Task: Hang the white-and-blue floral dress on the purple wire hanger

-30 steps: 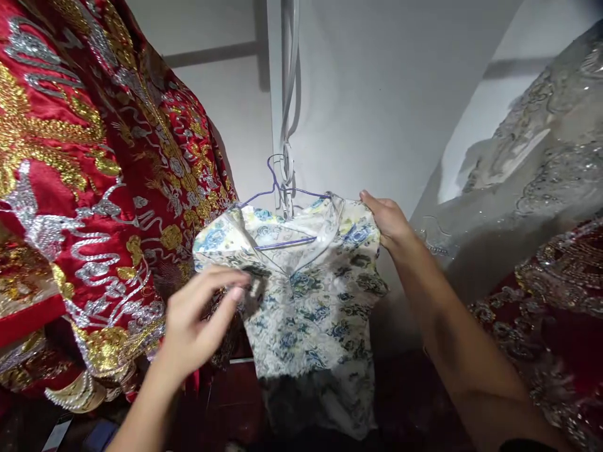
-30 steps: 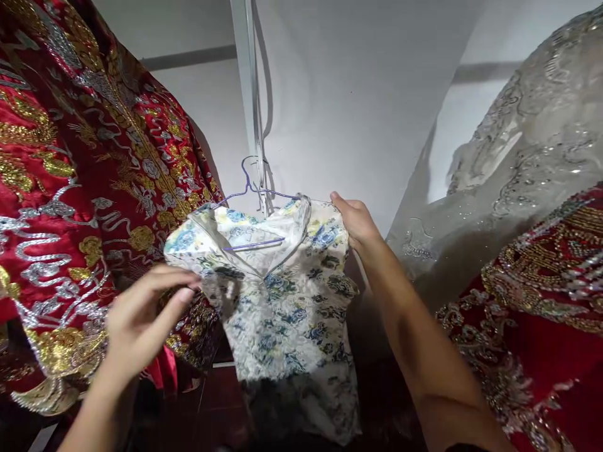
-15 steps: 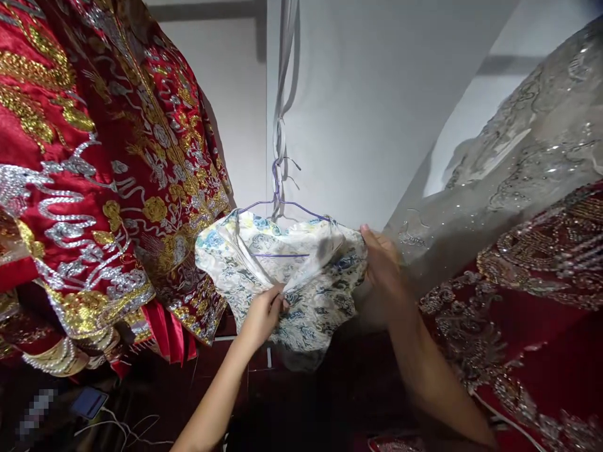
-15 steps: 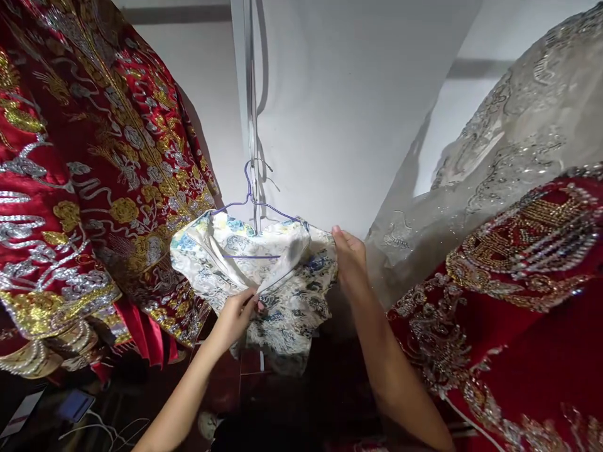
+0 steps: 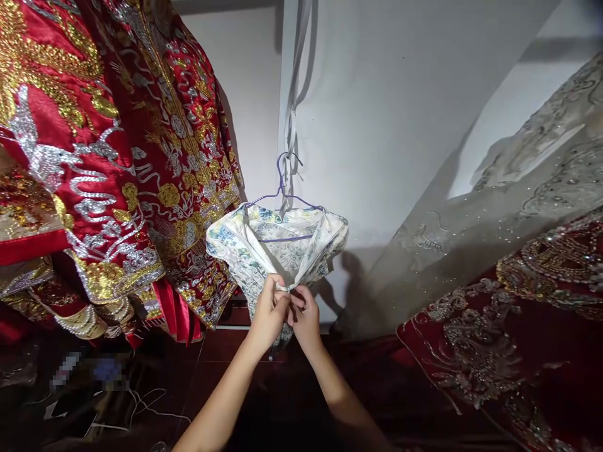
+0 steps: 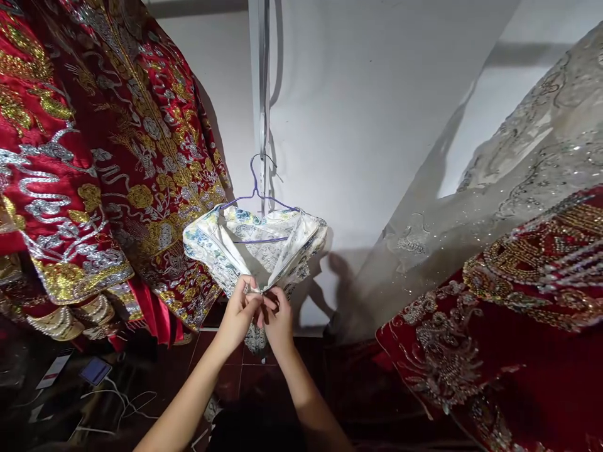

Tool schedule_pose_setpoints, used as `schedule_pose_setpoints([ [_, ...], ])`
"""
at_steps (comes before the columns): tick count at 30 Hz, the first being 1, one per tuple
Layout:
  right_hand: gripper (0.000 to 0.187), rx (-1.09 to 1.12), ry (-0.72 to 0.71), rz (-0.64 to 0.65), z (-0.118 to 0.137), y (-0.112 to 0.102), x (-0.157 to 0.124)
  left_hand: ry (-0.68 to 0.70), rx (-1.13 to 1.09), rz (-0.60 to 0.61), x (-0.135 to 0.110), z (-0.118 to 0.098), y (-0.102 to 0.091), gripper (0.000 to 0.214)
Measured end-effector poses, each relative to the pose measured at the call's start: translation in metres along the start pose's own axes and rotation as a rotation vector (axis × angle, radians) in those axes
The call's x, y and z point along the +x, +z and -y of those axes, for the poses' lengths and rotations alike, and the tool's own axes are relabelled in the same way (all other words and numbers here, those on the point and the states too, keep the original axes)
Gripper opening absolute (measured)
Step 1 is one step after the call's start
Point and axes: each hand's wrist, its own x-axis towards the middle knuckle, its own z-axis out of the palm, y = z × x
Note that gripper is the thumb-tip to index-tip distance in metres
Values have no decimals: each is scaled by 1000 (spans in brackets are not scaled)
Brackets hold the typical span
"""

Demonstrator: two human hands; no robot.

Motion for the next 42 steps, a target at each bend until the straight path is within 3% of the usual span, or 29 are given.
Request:
schedule_pose_setpoints([
  [3, 21, 37, 46, -273, 2, -3, 13, 48, -116, -47, 19, -15, 0, 29],
  [7, 21, 1, -4, -368, -4, 8, 18, 181, -222, -74, 61, -72, -11, 39],
  [11, 24, -17, -40, -432, -12, 16, 21, 269, -239, 14, 97, -137, -17, 40],
  [14, 26, -13, -62, -399, -15, 13, 25, 348, -215, 35, 108, -158, -16, 41],
  [17, 21, 76, -77, -318, -2, -3, 35, 338, -136, 81, 107, -150, -15, 37],
  [19, 16, 171, -113, -314, 21, -25, 49, 330, -74, 96, 103, -139, -13, 32],
  [22, 45, 224, -233, -351, 68, -68, 80, 338, -14, 91, 98, -128, -10, 28],
  [24, 49, 155, -264, -221, 96, -95, 102, 379, -2, 47, 97, -128, -11, 28],
  [26, 42, 88, -288, -86, 113, -115, 120, 425, 11, -16, 97, -132, -15, 29],
  [31, 29, -36, -244, 24, 118, -126, 143, 413, 73, -33, 92, -132, -23, 30],
  [37, 19, -68, -316, -14, 123, -120, 146, 411, 73, -112, 90, -96, -11, 27],
  [39, 20, 67, -350, -79, 122, -124, 146, 393, 77, -180, 91, -76, -9, 27],
  [42, 20, 394, -371, -304, 115, -146, 142, 295, 102, -242, 85, -41, -12, 29],
])
